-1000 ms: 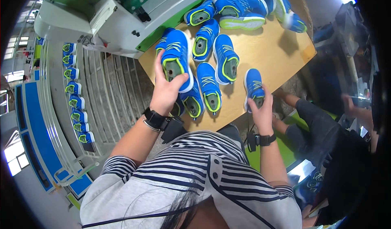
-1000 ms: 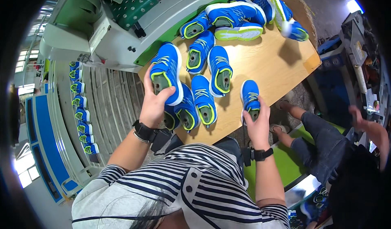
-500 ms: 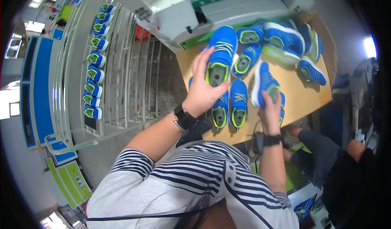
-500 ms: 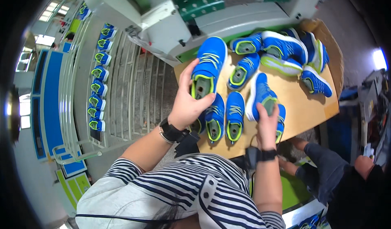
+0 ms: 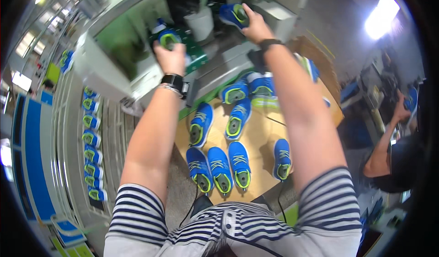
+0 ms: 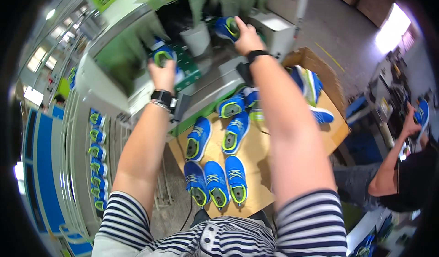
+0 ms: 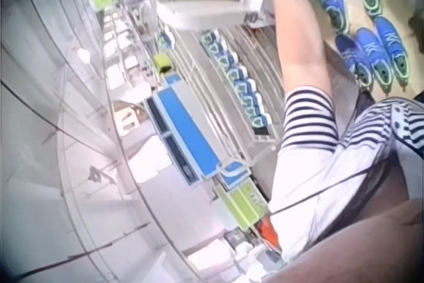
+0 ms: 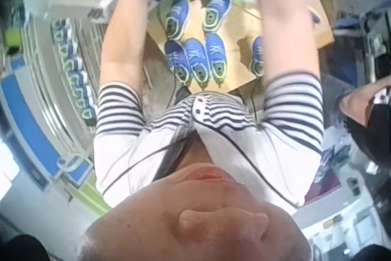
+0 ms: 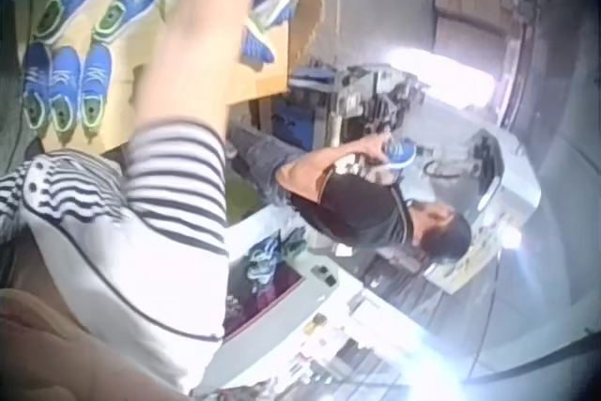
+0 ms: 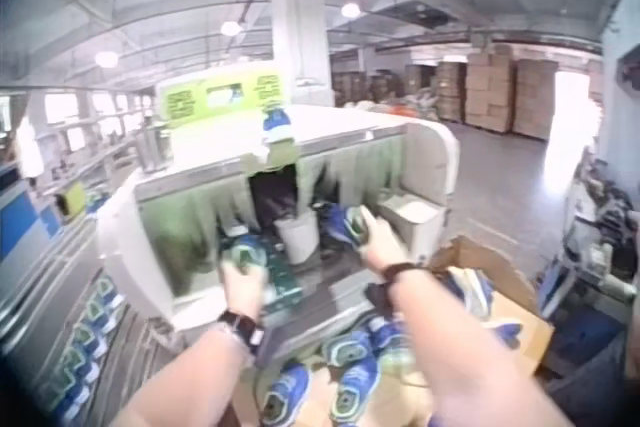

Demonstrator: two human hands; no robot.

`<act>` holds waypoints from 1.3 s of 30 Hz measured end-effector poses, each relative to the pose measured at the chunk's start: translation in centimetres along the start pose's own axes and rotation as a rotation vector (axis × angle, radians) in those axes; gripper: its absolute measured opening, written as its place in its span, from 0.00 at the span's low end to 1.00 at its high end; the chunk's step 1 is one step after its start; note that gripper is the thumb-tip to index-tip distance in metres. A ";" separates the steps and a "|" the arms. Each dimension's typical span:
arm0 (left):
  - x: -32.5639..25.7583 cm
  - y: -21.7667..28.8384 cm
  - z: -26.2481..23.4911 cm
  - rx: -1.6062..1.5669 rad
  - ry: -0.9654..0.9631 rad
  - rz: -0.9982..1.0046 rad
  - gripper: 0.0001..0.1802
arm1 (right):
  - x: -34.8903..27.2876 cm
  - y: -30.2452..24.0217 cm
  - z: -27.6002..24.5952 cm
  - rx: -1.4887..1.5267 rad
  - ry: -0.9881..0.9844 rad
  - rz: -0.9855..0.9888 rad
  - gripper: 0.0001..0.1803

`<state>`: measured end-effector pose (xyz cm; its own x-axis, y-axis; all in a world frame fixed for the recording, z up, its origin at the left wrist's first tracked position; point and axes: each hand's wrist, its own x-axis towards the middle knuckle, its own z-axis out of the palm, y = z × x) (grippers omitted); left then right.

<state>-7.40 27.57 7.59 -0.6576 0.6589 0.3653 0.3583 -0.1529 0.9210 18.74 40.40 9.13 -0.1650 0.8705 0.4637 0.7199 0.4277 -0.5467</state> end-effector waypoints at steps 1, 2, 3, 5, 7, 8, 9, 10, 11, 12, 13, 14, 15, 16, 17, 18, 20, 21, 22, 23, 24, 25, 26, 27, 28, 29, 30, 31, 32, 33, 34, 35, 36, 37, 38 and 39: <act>0.5 0.1 0.8 0.123 -0.011 -0.003 0.50 | 0.7 0.9 0.1 0.041 -0.004 0.013 0.42; 0.1 0.5 1.7 0.250 -0.023 -0.008 0.51 | 0.9 2.3 0.1 0.082 -0.015 0.029 0.41; -1.8 1.1 2.0 0.288 -0.044 0.063 0.49 | 0.5 4.5 -0.6 -0.068 -0.032 -0.064 0.40; -5.1 3.3 -1.3 0.091 -0.178 0.063 0.43 | -1.9 2.0 -4.3 -0.045 -0.315 -0.039 0.34; -10.4 5.1 -5.3 -0.132 -0.442 0.025 0.34 | -6.7 0.2 -14.5 0.101 -0.478 -0.078 0.26; -12.6 4.8 -6.9 -0.093 -0.593 0.050 0.29 | -9.6 2.8 -19.3 0.161 -0.575 -0.154 0.23; -14.1 3.3 -9.1 -0.048 -0.773 0.033 0.26 | -12.5 2.5 -24.8 0.126 -0.734 -0.083 0.20; -15.5 1.7 -11.3 0.019 -0.924 0.017 0.22 | -14.3 1.4 -29.0 -0.010 -0.850 0.204 0.19; -17.1 1.0 -11.6 -0.023 -0.957 -0.234 0.18 | -16.3 0.7 -32.6 -0.213 -0.735 0.450 0.21; -18.6 0.8 -12.2 -0.021 -0.956 -0.478 0.14 | -17.5 1.6 -34.3 -0.381 -0.614 0.654 0.23; -19.9 0.1 -12.7 -0.024 -0.896 -0.535 0.14 | -18.1 3.9 -34.3 -0.434 -0.583 0.560 0.25; -21.1 -0.9 -12.9 -0.027 -0.829 -0.590 0.13 | -18.8 7.0 -33.1 -0.484 -0.551 0.461 0.27; -21.9 -1.4 -12.7 -0.046 -0.822 -0.615 0.14 | -19.9 10.0 -31.6 -0.540 -0.515 0.377 0.29; -22.3 -1.3 -11.9 -0.048 -0.885 -0.613 0.14 | -21.0 14.0 -29.7 -0.581 -0.527 0.325 0.37; -22.7 -0.9 -10.9 -0.047 -0.937 -0.609 0.15 | -22.1 18.9 -27.0 -0.547 -0.512 0.392 0.44; -23.2 -0.6 -10.0 -0.047 -0.983 -0.604 0.15 | -24.1 24.4 -24.1 -0.665 -0.407 0.263 0.50; -23.4 0.9 -8.9 -0.027 -1.110 -0.544 0.16 | -28.7 29.7 -18.4 -0.503 -0.310 0.454 0.45; -23.1 1.1 -8.3 0.011 -1.143 -0.471 0.15 | -30.6 30.8 -16.3 -0.322 -0.332 0.630 0.38; -22.8 1.1 -7.9 0.059 -1.181 -0.409 0.15 | -32.2 30.8 -14.6 -0.244 -0.186 0.674 0.32; -22.3 0.7 -7.5 0.151 -1.168 -0.315 0.14 | -33.3 29.0 -14.0 -0.124 -0.149 0.546 0.28; -21.6 1.1 -6.6 0.250 -1.128 -0.237 0.15 | -32.6 23.5 -14.4 0.038 -0.158 0.750 0.26; -21.1 1.7 -4.6 0.282 -1.141 -0.094 0.16 | -35.2 23.7 -15.8 0.041 -0.142 0.716 0.24; -20.5 2.0 -2.2 0.311 -1.141 0.044 0.18 | -37.0 23.0 -17.4 -0.066 -0.172 0.602 0.23; -20.0 1.5 0.6 0.292 -1.157 0.249 0.22 | -38.2 22.2 -18.7 0.126 -0.086 0.604 0.23; -19.5 0.8 3.4 0.278 -1.165 0.449 0.26 | -38.9 21.5 -19.7 0.324 -0.004 0.603 0.23; -19.2 0.5 6.2 0.409 -1.136 0.644 0.35 | -38.6 20.9 -21.1 0.382 -0.019 0.710 0.24; -19.0 0.4 8.9 0.528 -1.101 0.843 0.44 | -38.2 20.4 -22.5 0.436 -0.025 0.822 0.24; -18.6 -0.8 11.5 0.604 -1.088 0.902 0.52 | -38.0 21.1 -22.5 0.554 -0.018 0.932 0.25; -18.5 -1.9 14.0 0.655 -1.087 0.960 0.60 | -39.3 23.7 -21.7 0.487 0.090 1.029 0.29; -18.0 -2.3 15.3 0.773 -1.167 0.927 0.64 | -39.4 23.9 -20.1 0.401 0.135 1.078 0.33; -17.2 -2.8 15.7 0.919 -1.231 0.890 0.68 | -38.5 21.3 -18.2 0.407 0.118 1.044 0.38; -17.2 -2.1 16.5 0.912 -1.298 0.866 0.67 | -40.7 22.2 -16.4 0.387 0.150 0.955 0.42; -17.6 -2.2 16.2 0.890 -1.223 0.855 0.64 | -41.3 20.4 -15.5 0.504 0.124 0.947 0.44; -18.3 -2.3 15.9 0.778 -1.171 0.730 0.60 | -43.6 20.3 -13.7 0.441 0.183 0.925 0.45; -18.8 -2.5 15.4 0.669 -1.108 0.602 0.57 | -44.0 17.9 -13.0 0.700 0.238 0.920 0.51; -19.2 -2.2 14.4 0.396 -1.177 0.128 0.52 | -44.7 16.2 -12.0 0.751 0.287 0.875 0.54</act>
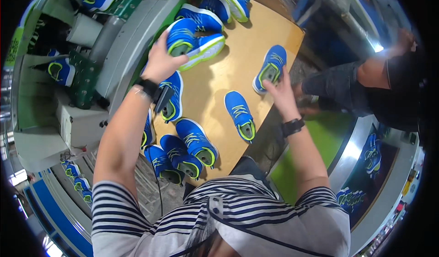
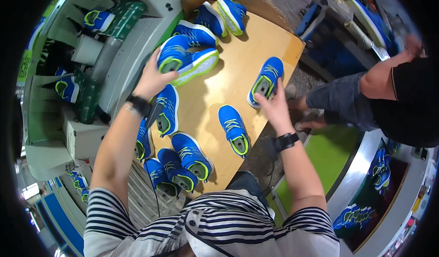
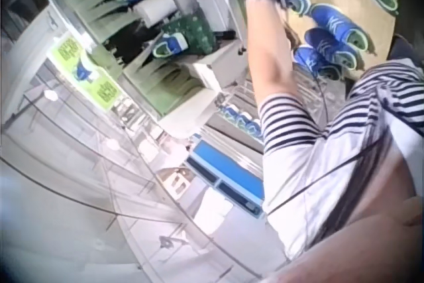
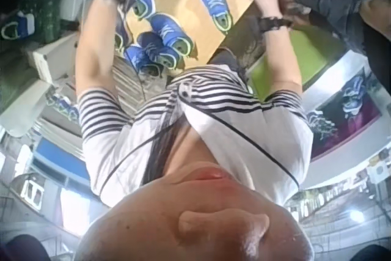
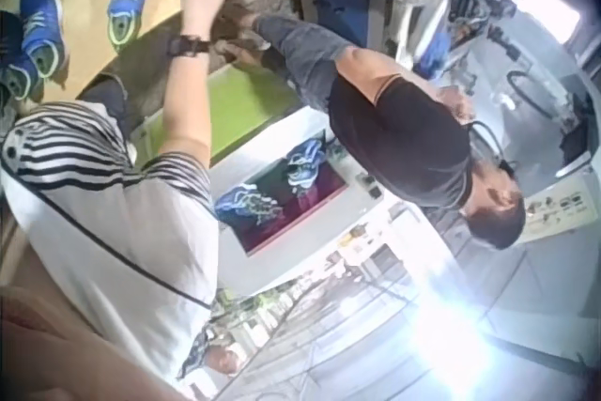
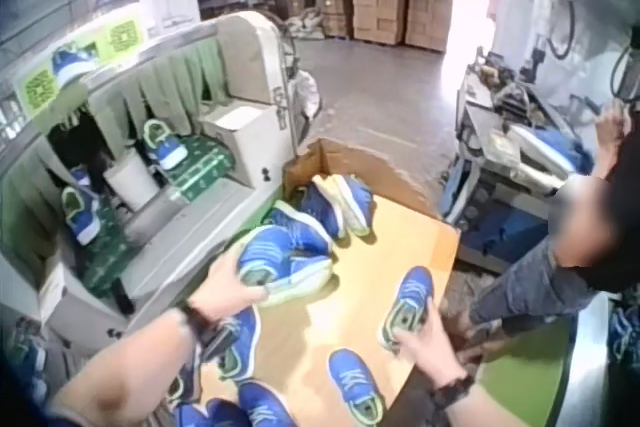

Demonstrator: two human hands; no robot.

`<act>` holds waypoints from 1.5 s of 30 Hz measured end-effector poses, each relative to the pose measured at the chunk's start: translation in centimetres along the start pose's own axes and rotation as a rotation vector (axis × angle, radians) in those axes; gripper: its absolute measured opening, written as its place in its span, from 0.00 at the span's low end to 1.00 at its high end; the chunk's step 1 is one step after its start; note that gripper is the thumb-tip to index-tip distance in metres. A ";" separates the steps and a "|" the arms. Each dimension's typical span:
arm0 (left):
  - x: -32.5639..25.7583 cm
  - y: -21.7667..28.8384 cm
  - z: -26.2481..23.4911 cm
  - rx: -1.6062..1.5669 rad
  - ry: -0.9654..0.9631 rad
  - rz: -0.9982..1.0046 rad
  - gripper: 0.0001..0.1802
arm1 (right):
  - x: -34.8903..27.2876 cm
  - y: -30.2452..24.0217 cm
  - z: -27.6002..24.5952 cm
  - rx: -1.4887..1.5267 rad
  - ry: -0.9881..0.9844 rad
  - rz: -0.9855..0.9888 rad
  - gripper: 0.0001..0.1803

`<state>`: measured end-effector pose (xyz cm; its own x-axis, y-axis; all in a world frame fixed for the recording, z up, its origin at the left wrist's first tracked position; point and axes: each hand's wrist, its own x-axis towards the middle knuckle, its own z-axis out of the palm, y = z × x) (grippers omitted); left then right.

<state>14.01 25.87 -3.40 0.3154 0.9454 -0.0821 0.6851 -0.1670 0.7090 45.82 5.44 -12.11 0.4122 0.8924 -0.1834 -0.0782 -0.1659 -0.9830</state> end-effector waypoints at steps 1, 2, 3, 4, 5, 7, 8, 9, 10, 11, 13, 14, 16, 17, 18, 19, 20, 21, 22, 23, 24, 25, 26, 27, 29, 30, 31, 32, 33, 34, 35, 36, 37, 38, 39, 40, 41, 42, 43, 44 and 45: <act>-1.9 0.4 -0.1 -0.463 -0.081 -0.230 0.48 | -1.5 0.7 0.9 0.062 0.001 -0.036 0.57; -4.5 1.7 -0.7 -0.734 -0.185 -0.349 0.44 | -2.3 1.4 1.5 0.049 0.026 -0.076 0.59; -7.2 2.9 -1.2 -1.004 -0.272 -0.469 0.41 | -2.6 1.9 2.2 0.038 0.038 -0.123 0.61; -9.4 2.5 -0.4 -1.016 -0.282 -0.446 0.40 | -2.6 2.2 2.9 0.000 0.088 -0.104 0.61; -11.5 1.7 1.4 -1.028 -0.288 -0.428 0.39 | -2.3 2.4 3.4 -0.105 0.165 -0.091 0.62; -15.1 0.8 6.6 -0.868 -0.132 -0.396 0.43 | -1.1 3.3 4.4 -0.260 0.278 -0.112 0.62; -16.5 0.6 8.5 -0.763 -0.194 -0.407 0.47 | -0.6 3.9 4.7 -0.314 0.335 -0.145 0.62; -17.3 0.5 10.1 -0.631 -0.203 -0.333 0.52 | -0.2 4.7 4.1 -0.362 0.363 -0.182 0.60; -18.2 0.3 11.8 -0.497 -0.205 -0.258 0.57 | 0.2 5.5 3.4 -0.412 0.395 -0.219 0.59; -18.8 0.3 12.9 -0.330 -0.142 -0.110 0.63 | 0.2 5.6 3.2 -0.403 0.391 -0.230 0.56; -19.1 1.3 12.9 -0.234 -0.225 -0.204 0.69 | -0.4 3.9 2.3 -0.419 0.313 -0.197 0.53; -19.0 1.2 12.9 -0.315 -0.248 -0.238 0.70 | -0.8 3.0 1.6 -0.335 0.241 -0.144 0.52; -18.9 0.9 13.3 -0.301 -0.156 -0.208 0.64 | -1.8 0.2 -0.2 -0.196 0.169 0.009 0.49; -18.9 0.7 13.4 -0.245 -0.090 -0.166 0.61 | -2.0 0.0 -1.3 -0.059 0.169 0.004 0.43; -18.7 0.9 12.7 -0.515 -0.140 -0.249 0.60 | -2.2 -1.1 -2.7 0.084 0.133 0.082 0.40; -18.6 1.1 11.4 -0.782 -0.187 -0.330 0.59 | -2.5 -2.4 -3.6 0.230 0.092 0.164 0.37; -18.4 1.4 10.1 -1.046 -0.236 -0.403 0.58 | -3.1 -3.8 -3.7 0.213 0.041 0.125 0.36; -18.8 2.0 8.9 -1.230 -0.183 -0.432 0.56 | -3.5 -5.3 -3.5 0.203 -0.012 0.081 0.35; -19.4 2.2 7.5 -1.321 -0.182 -0.438 0.54 | -4.0 -7.6 -2.6 0.195 -0.026 0.123 0.36; -19.7 2.2 5.7 -1.410 -0.187 -0.433 0.53 | -4.1 -9.6 -1.7 0.201 -0.089 0.126 0.36; -20.1 3.1 3.2 -1.524 -0.167 -0.426 0.53 | -3.7 -10.9 -0.6 0.199 -0.119 0.058 0.36; -20.2 3.2 0.9 -1.638 -0.151 -0.419 0.54 | -3.0 -12.3 0.4 0.189 -0.151 -0.023 0.37; -19.8 4.1 -1.7 -1.627 -0.042 -0.304 0.54 | -2.3 -13.7 1.4 0.170 -0.197 -0.074 0.39; -19.5 4.9 -4.5 -1.610 0.065 -0.198 0.54 | -1.6 -15.7 3.1 0.137 -0.227 -0.137 0.39; -18.5 5.4 -9.8 -1.237 0.354 -0.049 0.54 | -0.1 -20.6 8.3 0.147 -0.352 -0.293 0.38; -18.0 5.9 -12.4 -1.180 0.476 -0.030 0.55 | 1.1 -22.5 11.2 0.099 -0.397 -0.377 0.37; -17.5 5.2 -14.7 -1.048 0.608 -0.038 0.55 | 2.7 -24.2 14.3 0.054 -0.442 -0.461 0.36; -16.6 4.3 -16.7 -0.920 0.708 0.014 0.54 | 4.3 -25.7 17.4 0.015 -0.486 -0.478 0.35; -15.4 2.7 -18.6 -0.907 0.785 -0.014 0.53 | 6.2 -26.8 20.3 -0.026 -0.521 -0.491 0.34; -13.9 1.0 -20.2 -0.793 0.824 -0.033 0.55 | 8.5 -27.0 23.1 -0.053 -0.548 -0.526 0.35; -12.0 -0.2 -21.0 -0.754 0.867 -0.072 0.56 | 10.4 -27.3 25.8 -0.171 -0.574 -0.528 0.36; -10.8 -2.3 -21.8 -0.698 0.935 -0.112 0.52 | 14.0 -25.6 29.3 -0.308 -0.535 -0.653 0.38; -9.6 -8.3 -23.4 -0.557 0.963 -0.187 0.45 | 17.0 -23.4 33.8 -0.302 -0.613 -0.709 0.38; -8.0 -8.3 -22.1 -0.501 1.000 -0.136 0.37 | 17.0 -22.9 34.7 -0.366 -0.421 -0.691 0.37; -6.1 -9.3 -21.4 -0.508 0.994 -0.065 0.36 | 20.0 -21.7 34.1 -0.385 -0.266 -0.834 0.37; -6.0 -8.8 -21.3 -0.574 0.905 -0.097 0.31 | 20.0 -20.9 34.3 -0.311 -0.175 -0.734 0.38; -7.7 -7.7 -20.5 -0.440 0.995 -0.075 0.39 | 17.1 -21.6 34.5 -0.318 -0.268 -0.608 0.40; -9.1 -5.7 -19.6 -0.307 1.075 -0.044 0.48 | 15.8 -21.3 33.5 -0.322 -0.393 -0.641 0.41; -10.3 -3.3 -18.1 -0.452 0.978 0.001 0.54 | 15.5 -19.6 31.4 -0.447 -0.397 -0.740 0.43; -12.7 -1.9 -17.9 -0.280 0.974 -0.116 0.49 | 13.4 -20.3 28.1 -0.603 -0.670 -0.667 0.43; -15.3 -2.3 -17.5 -0.192 0.966 -0.027 0.46 | 10.3 -23.1 23.7 -0.835 -0.908 -0.491 0.40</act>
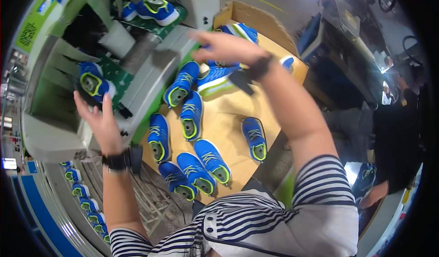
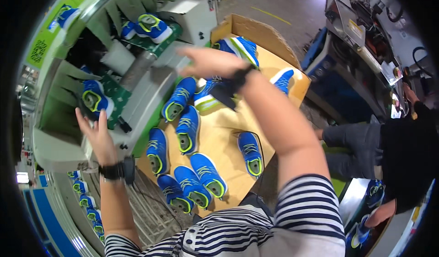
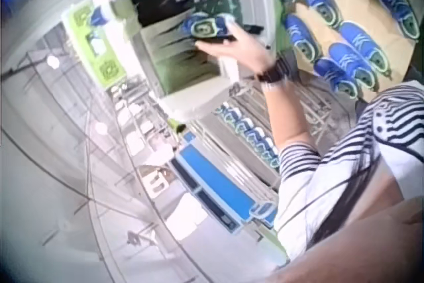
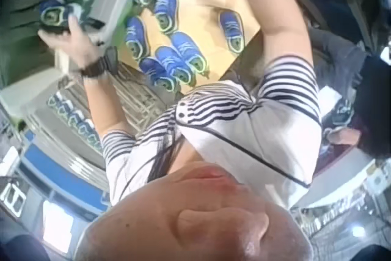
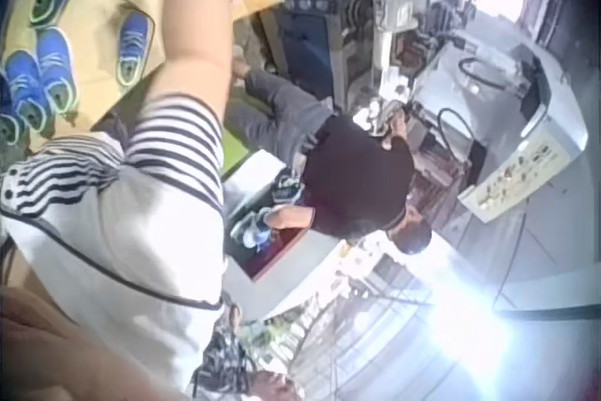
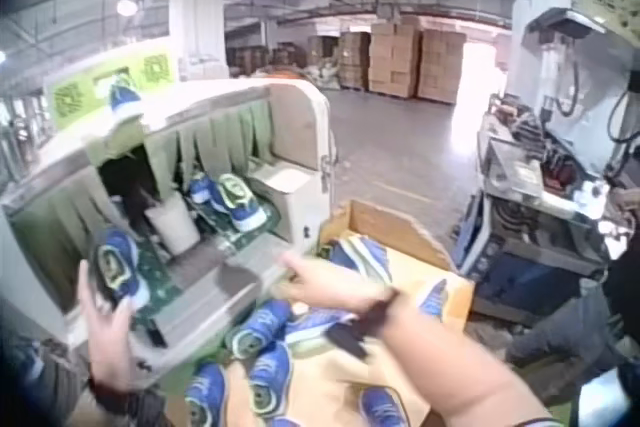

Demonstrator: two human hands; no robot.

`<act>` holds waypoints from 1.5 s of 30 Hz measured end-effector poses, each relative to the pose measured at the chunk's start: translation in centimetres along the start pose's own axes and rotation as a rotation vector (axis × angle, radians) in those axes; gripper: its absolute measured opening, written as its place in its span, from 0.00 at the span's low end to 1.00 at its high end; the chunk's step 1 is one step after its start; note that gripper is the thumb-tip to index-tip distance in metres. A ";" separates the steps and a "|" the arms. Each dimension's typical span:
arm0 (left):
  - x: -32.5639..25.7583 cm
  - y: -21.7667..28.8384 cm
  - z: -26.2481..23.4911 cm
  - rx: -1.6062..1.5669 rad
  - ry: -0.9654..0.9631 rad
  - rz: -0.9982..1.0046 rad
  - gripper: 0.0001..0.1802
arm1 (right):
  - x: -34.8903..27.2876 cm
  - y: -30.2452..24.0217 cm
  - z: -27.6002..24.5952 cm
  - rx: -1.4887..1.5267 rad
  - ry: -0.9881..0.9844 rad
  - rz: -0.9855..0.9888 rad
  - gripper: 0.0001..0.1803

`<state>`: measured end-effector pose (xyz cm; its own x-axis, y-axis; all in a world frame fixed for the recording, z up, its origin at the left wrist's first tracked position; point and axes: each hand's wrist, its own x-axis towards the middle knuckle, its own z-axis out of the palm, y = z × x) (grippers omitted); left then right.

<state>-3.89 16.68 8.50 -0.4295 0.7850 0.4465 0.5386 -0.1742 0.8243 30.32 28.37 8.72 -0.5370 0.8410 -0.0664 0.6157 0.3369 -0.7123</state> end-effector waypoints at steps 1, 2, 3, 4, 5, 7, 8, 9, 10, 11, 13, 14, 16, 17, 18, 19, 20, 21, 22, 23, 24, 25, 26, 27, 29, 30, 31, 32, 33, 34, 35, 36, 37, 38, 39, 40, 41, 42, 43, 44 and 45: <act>-1.6 0.8 -0.6 0.019 -0.088 0.099 0.43 | -5.6 3.0 -2.0 -0.148 -0.034 0.128 0.38; -2.9 1.4 -0.8 0.120 -0.132 0.214 0.39 | -11.2 6.0 -3.7 -0.295 -0.091 0.251 0.36; -4.1 1.2 -1.1 0.227 -0.157 0.267 0.37 | -16.2 5.6 -6.3 -0.221 0.048 0.543 0.32; -4.9 0.7 -0.6 0.308 -0.195 0.323 0.34 | -21.7 6.7 -7.8 -0.320 0.312 0.565 0.29; -5.8 0.3 -0.7 0.368 -0.232 0.356 0.31 | -24.1 5.1 -9.0 -0.598 0.348 0.741 0.30; -6.6 0.0 1.9 0.335 -0.323 0.372 0.27 | -30.5 9.0 -10.4 -0.752 0.365 0.907 0.33; -6.7 0.2 3.7 0.321 -0.410 0.396 0.27 | -30.8 10.6 -9.4 -0.667 0.505 0.872 0.34; -6.5 1.2 5.7 0.360 -0.542 0.498 0.27 | -28.8 12.1 -8.5 -0.445 0.528 0.966 0.35; -6.4 1.5 8.7 0.145 -0.705 0.518 0.26 | -25.8 13.5 -7.4 -0.218 0.541 1.051 0.36; -6.7 1.4 12.1 0.088 -0.860 0.474 0.28 | -23.8 15.6 -5.2 -0.138 0.603 0.976 0.39; -8.4 0.4 19.6 0.150 -0.919 0.465 0.32 | -21.7 25.3 1.9 0.189 0.781 0.871 0.42; -9.5 -0.9 23.5 0.236 -0.906 0.492 0.33 | -20.6 29.4 5.5 0.601 0.772 0.908 0.45; -11.0 -5.7 28.2 0.444 -0.798 0.097 0.33 | -14.1 25.3 8.7 0.539 1.099 1.085 0.50; -11.5 -6.3 28.7 0.487 -0.728 0.051 0.33 | -12.5 24.0 9.4 0.537 1.149 1.094 0.52; -12.4 -5.9 29.0 0.517 -0.684 0.011 0.34 | -12.8 23.3 9.9 0.527 1.214 1.128 0.53; -12.9 -5.7 29.1 0.547 -0.640 -0.030 0.34 | -13.7 22.8 10.1 0.558 1.224 1.007 0.52; -13.0 -5.9 28.4 0.544 -0.708 -0.019 0.35 | -14.6 22.2 10.2 0.588 1.231 0.884 0.50; -12.6 -3.9 27.1 0.529 -0.791 0.003 0.36 | -16.2 21.6 10.1 0.608 1.252 0.771 0.49; -12.6 -2.9 25.5 0.527 -0.861 0.012 0.37 | -17.6 20.2 9.8 0.647 1.250 0.750 0.44; -13.1 -3.1 24.4 0.527 -0.800 0.037 0.45 | -18.6 17.9 9.8 0.725 1.230 0.671 0.41; -13.3 -2.8 23.4 0.543 -0.820 0.049 0.51 | -19.4 15.4 9.9 0.798 1.216 0.594 0.39; -13.7 -1.9 22.5 0.561 -0.890 0.073 0.53 | -20.2 13.0 10.5 0.812 1.154 0.549 0.37; -14.5 -1.3 21.6 0.575 -0.960 0.095 0.54 | -21.2 10.3 11.2 0.822 1.092 0.505 0.36; -15.3 -1.4 21.1 0.503 -0.936 0.127 0.52 | -21.8 7.1 11.2 0.706 0.988 0.611 0.35; -17.6 -1.7 20.2 0.195 -0.983 -0.002 0.39 | -23.0 4.8 13.5 0.710 0.886 0.537 0.36; -18.9 -1.9 19.6 0.024 -1.072 -0.165 0.34 | -23.5 3.7 14.5 0.670 0.824 0.532 0.36; -20.6 -1.3 18.7 0.044 -1.042 -0.121 0.29 | -24.0 3.0 15.3 0.623 0.795 0.566 0.37; -22.0 -1.3 17.6 0.072 -1.042 -0.113 0.28 | -24.5 2.4 16.3 0.575 0.764 0.599 0.37; -22.2 -0.5 16.2 0.060 -1.114 -0.185 0.28 | -24.8 1.7 17.0 0.484 0.768 0.593 0.37; -22.1 0.2 14.8 0.048 -1.186 -0.258 0.29 | -25.2 1.0 17.4 0.427 0.767 0.612 0.36; -23.1 -1.4 14.1 -0.053 -1.121 -0.123 0.30 | -25.5 0.1 17.5 0.349 0.779 0.610 0.36; -23.0 0.4 12.0 -0.111 -1.103 -0.218 0.36 | -25.9 -0.8 17.6 0.275 0.791 0.608 0.36; -23.2 1.3 10.3 -0.363 -1.090 -0.373 0.42 | -26.0 -1.7 17.9 0.222 0.772 0.520 0.37; -23.5 2.0 8.8 -0.617 -1.056 -0.525 0.48 | -26.2 -2.8 18.1 0.172 0.750 0.432 0.38; -23.3 3.2 6.8 -0.607 -1.078 -0.435 0.53 | -26.3 -5.3 17.8 0.410 0.611 0.407 0.42; -23.1 3.7 4.9 -0.592 -1.104 -0.350 0.58 | -26.7 -7.3 17.7 0.671 0.475 0.307 0.40; -22.6 2.5 3.3 -0.497 -0.988 -0.555 0.61 | -27.1 -8.5 17.8 0.747 0.379 0.272 0.38; -21.6 1.9 1.7 -0.782 -0.940 -0.779 0.59 | -27.1 -8.9 18.0 0.817 0.287 0.226 0.35; -21.1 1.5 0.0 -0.827 -0.871 -0.818 0.58 | -27.2 -7.7 18.6 0.577 0.265 0.204 0.31; -20.6 1.1 -1.8 -0.872 -0.798 -0.853 0.57 | -26.9 -6.2 20.3 0.434 0.297 0.247 0.34; -20.2 1.1 -3.7 -0.908 -0.738 -0.901 0.56 | -26.7 -5.4 22.6 0.427 0.272 0.306 0.36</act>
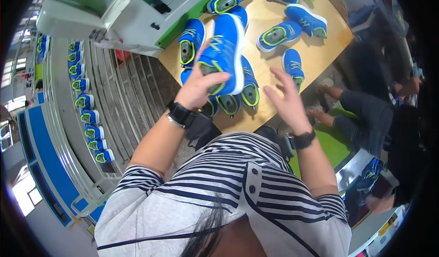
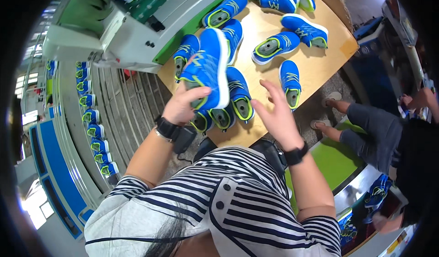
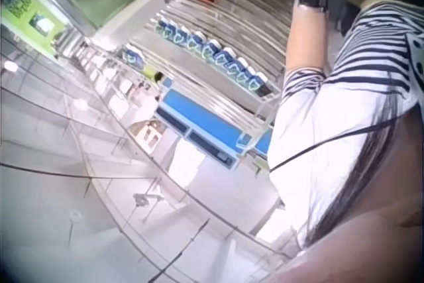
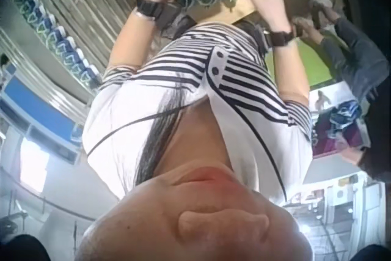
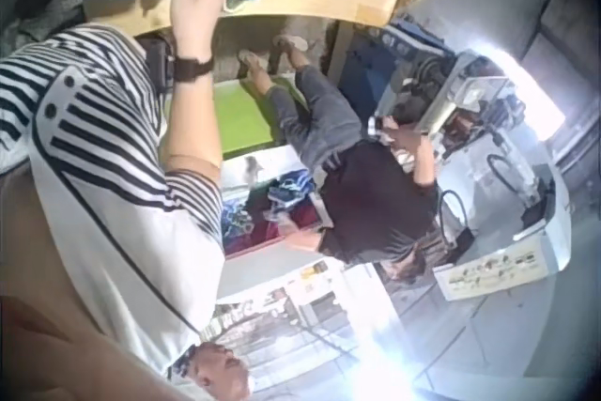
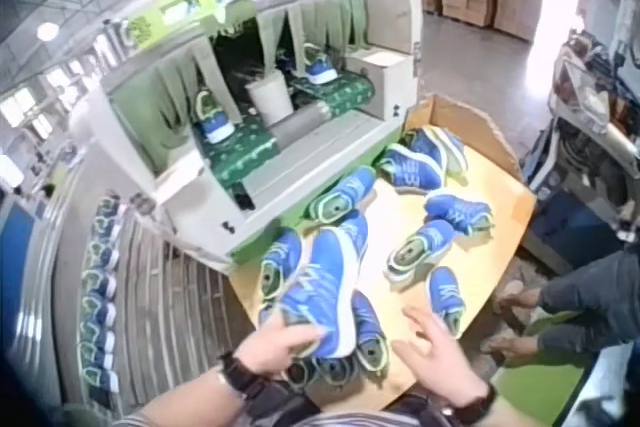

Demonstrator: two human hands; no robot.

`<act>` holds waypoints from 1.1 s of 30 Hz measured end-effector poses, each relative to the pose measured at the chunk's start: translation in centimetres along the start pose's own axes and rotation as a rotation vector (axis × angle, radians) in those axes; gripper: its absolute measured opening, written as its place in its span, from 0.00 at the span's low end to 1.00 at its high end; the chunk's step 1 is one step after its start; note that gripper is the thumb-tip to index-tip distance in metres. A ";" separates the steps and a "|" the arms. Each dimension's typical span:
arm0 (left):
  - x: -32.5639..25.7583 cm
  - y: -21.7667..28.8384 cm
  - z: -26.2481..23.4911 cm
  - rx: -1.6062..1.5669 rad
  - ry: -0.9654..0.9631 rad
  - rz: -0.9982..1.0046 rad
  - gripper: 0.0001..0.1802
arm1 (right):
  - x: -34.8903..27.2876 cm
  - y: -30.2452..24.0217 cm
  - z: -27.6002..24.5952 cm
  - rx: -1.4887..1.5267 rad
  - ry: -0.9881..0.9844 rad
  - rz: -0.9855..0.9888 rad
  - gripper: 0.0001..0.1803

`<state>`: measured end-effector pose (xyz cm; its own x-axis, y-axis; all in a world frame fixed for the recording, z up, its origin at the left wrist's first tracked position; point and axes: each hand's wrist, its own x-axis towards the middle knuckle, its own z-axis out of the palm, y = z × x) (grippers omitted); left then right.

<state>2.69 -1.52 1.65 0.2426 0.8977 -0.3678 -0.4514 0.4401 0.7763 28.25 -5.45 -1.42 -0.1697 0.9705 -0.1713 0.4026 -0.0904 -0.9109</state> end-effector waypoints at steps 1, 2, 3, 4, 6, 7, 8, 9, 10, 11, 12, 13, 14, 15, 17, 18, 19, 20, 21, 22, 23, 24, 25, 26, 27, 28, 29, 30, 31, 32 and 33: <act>-1.1 1.1 -0.7 -0.066 0.034 -0.002 0.56 | 0.1 2.1 1.9 -0.021 -0.004 0.059 0.39; -1.9 1.7 -1.3 -0.066 0.044 -0.009 0.57 | 0.3 5.6 4.4 -0.006 -0.102 0.021 0.45; -2.3 1.8 -1.7 -0.055 0.059 0.037 0.58 | -0.2 7.0 7.0 -0.071 -0.046 -0.047 0.50; -2.6 2.1 -2.3 -0.041 0.083 0.103 0.58 | 0.2 7.0 7.7 -0.150 -0.028 -0.073 0.51; -3.0 2.7 -2.6 0.027 0.143 0.236 0.60 | 0.7 6.6 7.4 -0.117 0.003 -0.076 0.49; -3.0 2.9 -2.7 0.062 0.156 0.317 0.60 | 0.7 6.2 6.4 -0.008 0.005 -0.044 0.47; -3.0 3.3 -2.7 0.108 0.171 0.360 0.60 | 0.9 5.0 4.8 0.028 0.027 0.076 0.44; -3.2 3.5 -2.7 0.151 0.187 0.391 0.60 | 0.8 3.6 2.9 0.061 0.049 0.208 0.41; -3.5 3.9 -2.4 0.144 0.213 0.384 0.59 | 0.9 3.1 1.0 0.201 0.059 0.238 0.39; -3.6 4.2 -2.1 0.134 0.229 0.373 0.58 | 1.4 2.0 -0.6 0.339 0.075 0.274 0.37; -3.3 4.3 -2.1 0.153 0.243 0.402 0.57 | 2.2 -0.4 -1.9 0.375 0.095 0.254 0.36; -3.0 4.4 -2.1 0.108 0.249 0.438 0.56 | 3.1 -2.7 -3.5 0.405 0.126 0.228 0.35; -1.8 4.6 -1.9 0.059 0.227 0.468 0.56 | 4.4 -4.2 -4.9 0.354 0.175 0.139 0.34; -0.7 5.2 -1.6 0.012 0.206 0.505 0.55 | 6.3 -6.1 -6.4 0.304 0.219 0.043 0.33; 1.7 8.2 -0.4 0.022 0.224 0.583 0.53 | 10.7 -10.7 -8.0 0.257 0.249 -0.080 0.33; 3.0 9.9 0.3 0.089 0.250 0.625 0.52 | 13.9 -11.2 -9.0 0.088 0.351 -0.264 0.32; 4.2 11.6 0.6 0.171 0.301 0.666 0.52 | 16.8 -13.6 -8.6 0.119 0.326 -0.381 0.31; 5.5 13.4 0.7 0.190 0.344 0.697 0.52 | 20.4 -15.2 -8.3 0.055 0.378 -0.463 0.31; 7.1 15.3 0.7 0.161 0.402 0.692 0.52 | 24.1 -16.3 -8.3 0.062 0.362 -0.458 0.31; 8.6 16.8 1.0 0.145 0.469 0.724 0.53 | 28.0 -17.0 -7.9 0.048 0.381 -0.524 0.31; 10.3 18.2 0.7 0.136 0.548 0.754 0.54 | 29.9 -19.1 -6.2 -0.074 0.425 -0.488 0.31; 13.0 19.3 -0.1 0.346 0.736 0.757 0.55 | 35.5 -17.5 -6.0 -0.225 0.483 -0.696 0.31; 16.1 19.5 -1.4 0.551 0.919 0.750 0.56 | 40.1 -16.0 -6.0 -0.368 0.497 -0.750 0.30; 18.6 19.5 -2.1 0.784 0.966 0.779 0.56 | 42.5 -14.3 -6.6 -0.490 0.522 -0.611 0.31; 19.0 19.6 -1.3 0.857 1.004 0.592 0.56 | 42.0 -15.5 -5.6 -0.426 0.536 -0.366 0.34; 20.4 19.3 -2.2 0.895 0.967 0.745 0.56 | 42.9 -15.0 -6.9 -0.412 0.491 -0.424 0.35; 21.8 19.4 -3.2 0.925 0.918 0.901 0.56 | 43.7 -14.6 -8.4 -0.400 0.452 -0.480 0.36; 21.9 19.0 -3.3 0.847 0.891 0.900 0.55 | 43.0 -13.9 -9.2 -0.352 0.425 -0.634 0.36; 21.0 18.5 -3.5 0.829 0.864 0.922 0.54 | 41.7 -14.5 -9.9 -0.296 0.382 -0.780 0.35; 19.2 17.8 -4.4 0.868 0.869 0.940 0.52 | 37.7 -16.9 -10.3 -0.276 0.184 -0.564 0.34; 17.2 16.8 -4.4 0.906 0.834 0.993 0.49 | 32.8 -17.8 -11.9 -0.220 0.033 -0.481 0.33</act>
<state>-4.51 21.44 6.14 -0.4838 0.7020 0.5227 0.5795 -0.1907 0.7924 26.22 30.67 13.69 -0.3550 0.8976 0.2614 0.4662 0.4123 -0.7827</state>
